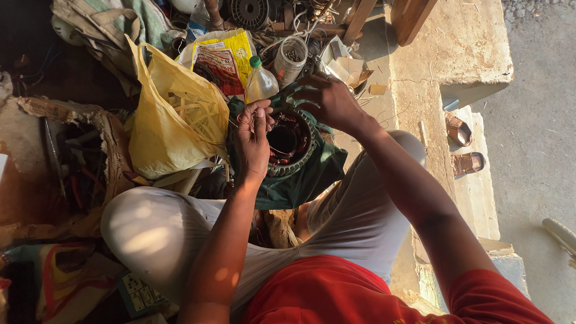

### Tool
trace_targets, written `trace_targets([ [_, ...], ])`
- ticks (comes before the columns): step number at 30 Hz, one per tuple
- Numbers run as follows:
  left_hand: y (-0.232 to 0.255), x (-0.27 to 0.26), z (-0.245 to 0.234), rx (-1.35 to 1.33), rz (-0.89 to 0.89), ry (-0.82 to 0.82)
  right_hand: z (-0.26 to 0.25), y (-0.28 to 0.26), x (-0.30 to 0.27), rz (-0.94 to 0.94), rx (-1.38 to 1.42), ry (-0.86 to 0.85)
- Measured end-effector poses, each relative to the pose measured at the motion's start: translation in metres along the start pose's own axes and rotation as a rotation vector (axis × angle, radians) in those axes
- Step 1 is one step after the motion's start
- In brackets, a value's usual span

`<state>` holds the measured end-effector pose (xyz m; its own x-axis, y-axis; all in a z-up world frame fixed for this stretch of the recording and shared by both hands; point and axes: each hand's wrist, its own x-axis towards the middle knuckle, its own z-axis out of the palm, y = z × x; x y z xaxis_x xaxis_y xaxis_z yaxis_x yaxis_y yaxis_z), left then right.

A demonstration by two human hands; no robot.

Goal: The person sits on the floor in a cluttered workshop and works on a circular electrical component, likely a motor stator. They use a hammer to tap the component, then place it on a green cloth. The person manipulates the copper windings with their hands, adjusting and arranging them within the slots.

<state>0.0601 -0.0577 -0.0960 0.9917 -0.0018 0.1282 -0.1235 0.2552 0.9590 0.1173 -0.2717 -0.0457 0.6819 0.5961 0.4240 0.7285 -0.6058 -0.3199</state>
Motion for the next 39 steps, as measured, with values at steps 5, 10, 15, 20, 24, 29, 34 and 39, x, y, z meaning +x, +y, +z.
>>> trace_targets([
  [5, -0.004, 0.001, 0.0, -0.067, -0.009, -0.011, -0.003, 0.003, -0.007, 0.131, -0.116, 0.049],
  [10, -0.008, 0.001, 0.0, -0.143, -0.013, 0.005, 0.001, -0.019, -0.007, 0.048, -0.199, -0.044],
  [15, -0.006, 0.001, -0.001, -0.129, -0.023, -0.003, 0.01, -0.017, -0.006, 0.109, -0.269, -0.099],
  [20, -0.003, -0.001, 0.0, -0.1, -0.018, 0.013, 0.014, -0.024, -0.007, -0.004, -0.315, -0.022],
  [24, -0.002, -0.002, -0.001, -0.115, 0.01, -0.007, 0.023, -0.044, -0.023, -0.081, -0.369, 0.097],
  [29, -0.005, 0.0, -0.001, -0.134, 0.031, -0.002, 0.053, -0.082, -0.05, -0.095, -0.176, 0.149],
  [34, -0.008, -0.003, -0.001, -0.142, -0.004, -0.003, 0.052, -0.088, -0.06, 0.087, -0.026, 0.113],
  [39, 0.004, 0.0, 0.002, 0.031, 0.064, -0.015, 0.043, -0.075, -0.053, 0.24, 0.312, 0.326],
])
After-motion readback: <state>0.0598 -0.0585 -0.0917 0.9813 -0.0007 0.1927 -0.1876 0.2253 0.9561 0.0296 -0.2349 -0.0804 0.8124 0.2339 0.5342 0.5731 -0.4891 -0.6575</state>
